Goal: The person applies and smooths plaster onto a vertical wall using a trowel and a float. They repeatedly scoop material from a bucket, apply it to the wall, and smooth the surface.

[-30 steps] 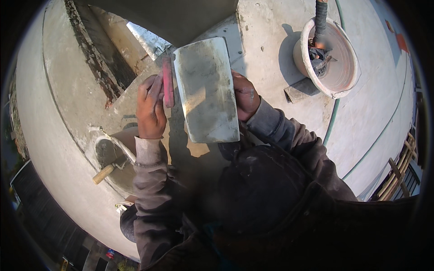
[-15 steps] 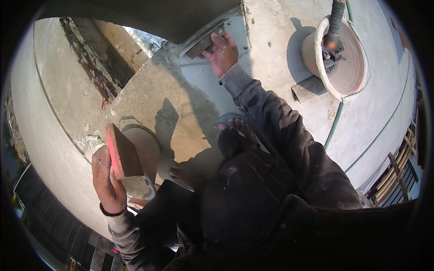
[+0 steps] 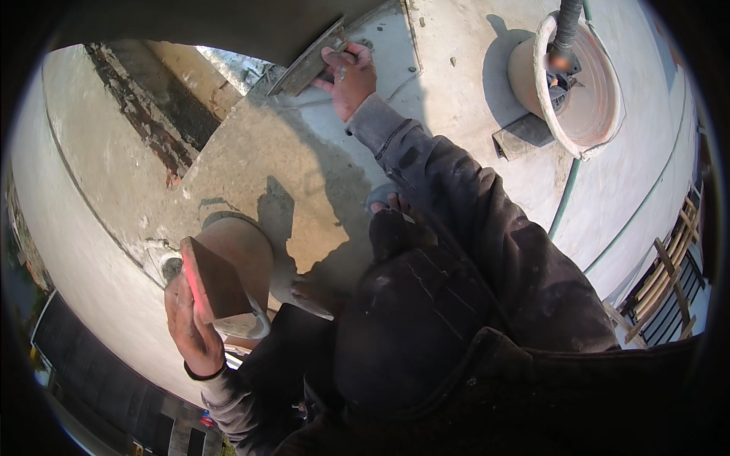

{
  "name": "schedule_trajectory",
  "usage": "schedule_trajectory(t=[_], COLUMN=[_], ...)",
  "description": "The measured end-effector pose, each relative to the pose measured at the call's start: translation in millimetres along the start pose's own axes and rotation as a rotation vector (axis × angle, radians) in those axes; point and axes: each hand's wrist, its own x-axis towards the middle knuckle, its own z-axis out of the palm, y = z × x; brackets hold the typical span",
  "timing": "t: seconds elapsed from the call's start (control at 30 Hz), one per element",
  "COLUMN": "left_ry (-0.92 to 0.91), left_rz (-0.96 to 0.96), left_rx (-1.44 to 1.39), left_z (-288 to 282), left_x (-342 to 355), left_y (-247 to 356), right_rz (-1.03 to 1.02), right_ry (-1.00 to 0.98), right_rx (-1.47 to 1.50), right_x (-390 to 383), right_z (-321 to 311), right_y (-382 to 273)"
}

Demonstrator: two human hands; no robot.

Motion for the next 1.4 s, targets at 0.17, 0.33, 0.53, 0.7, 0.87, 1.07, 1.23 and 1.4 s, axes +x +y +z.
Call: schedule_trajectory(t=[0.17, 0.33, 0.53, 0.7, 0.87, 1.07, 1.23, 1.4], left_ry=[-0.009, -0.003, -0.012, -0.008, -0.016, -0.031, -0.033, -0.042], left_rz=[-0.030, -0.014, -0.010, -0.051, -0.033, -0.041, -0.063, -0.082], left_rx=[-0.004, -0.011, 0.026, -0.019, -0.029, -0.006, -0.006, -0.014], left_z=[-4, -4, -3, -4, 1, 0, -1, -4], left_x=[1, 0, 0, 0, 3, 10, 9, 0], left_y=[1, -1, 1, 4, 2, 7, 8, 5], right_rz=[0.008, -0.138, -0.179, -0.203, -0.185, -0.160, -0.188, -0.150], right_ry=[0.077, 0.038, 0.095, 0.125, 0.133, 0.075, 0.115, 0.097], right_rx=[0.030, 0.004, -0.072, -0.150, -0.212, -0.113, -0.104, -0.083], right_x=[-17, 15, 43, 54, 59, 38, 52, 45], right_z=[-6, -33, -35, -31, -34, -33, -32, -22], right_y=[-20, -69, -82, -85, -77, -79, -85, -71])
